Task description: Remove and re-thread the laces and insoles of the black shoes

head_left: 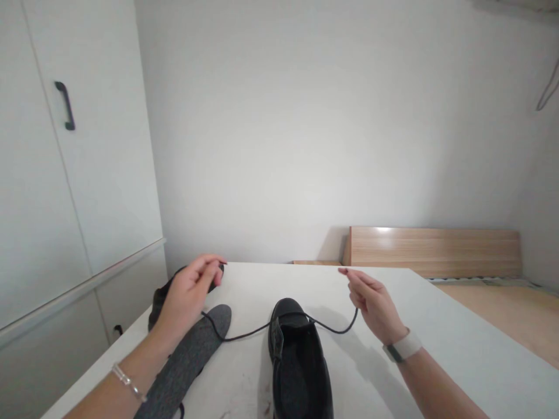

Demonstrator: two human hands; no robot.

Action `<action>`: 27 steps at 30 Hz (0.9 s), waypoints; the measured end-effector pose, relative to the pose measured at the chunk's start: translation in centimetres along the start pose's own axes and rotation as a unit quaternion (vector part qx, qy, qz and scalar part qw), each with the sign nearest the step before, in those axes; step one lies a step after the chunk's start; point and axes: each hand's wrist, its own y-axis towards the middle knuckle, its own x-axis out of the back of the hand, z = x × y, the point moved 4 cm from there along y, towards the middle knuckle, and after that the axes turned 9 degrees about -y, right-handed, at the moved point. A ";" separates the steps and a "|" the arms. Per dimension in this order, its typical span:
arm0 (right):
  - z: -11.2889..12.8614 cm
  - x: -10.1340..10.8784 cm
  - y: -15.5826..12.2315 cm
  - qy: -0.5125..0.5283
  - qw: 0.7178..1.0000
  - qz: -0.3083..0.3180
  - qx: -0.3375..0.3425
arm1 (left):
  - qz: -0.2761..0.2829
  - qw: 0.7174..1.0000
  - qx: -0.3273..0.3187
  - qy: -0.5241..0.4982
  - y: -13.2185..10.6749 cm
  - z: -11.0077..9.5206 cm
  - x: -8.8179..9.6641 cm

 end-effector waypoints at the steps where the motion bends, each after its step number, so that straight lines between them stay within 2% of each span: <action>1: -0.5 -0.9 -0.5 -0.028 0.999 0.031 -0.007 | 0.046 0.998 -0.007 0.039 -0.7 0.4 -1.4; 3: -1.5 -2.4 -1.5 -0.076 0.993 0.086 -0.016 | 0.130 0.988 -0.001 0.082 -2.3 1.5 -3.8; 5: -2.3 -3.3 -2.5 -0.145 0.979 0.142 0.002 | 0.192 0.977 0.026 0.087 -4.0 2.6 -5.4; 7: -2.8 -3.8 -3.4 -0.229 0.955 0.184 0.035 | 0.226 0.969 0.049 0.090 -5.4 3.6 -6.3; 10: -2.9 -3.9 -4.1 -0.305 0.927 0.210 0.061 | 0.247 0.960 0.069 0.110 -6.7 4.8 -6.9; 16: -1.6 -4.4 -4.5 -0.388 0.886 0.234 0.102 | 0.226 0.965 0.087 0.097 -7.5 6.3 -7.1; 22: -1.9 -4.3 -4.5 -0.393 0.888 0.208 0.116 | 0.192 0.974 0.095 0.072 -7.8 6.2 -7.2; 27: -2.7 -3.9 -4.3 -0.403 0.884 0.212 0.107 | 0.163 0.980 0.103 0.041 -7.4 6.1 -6.8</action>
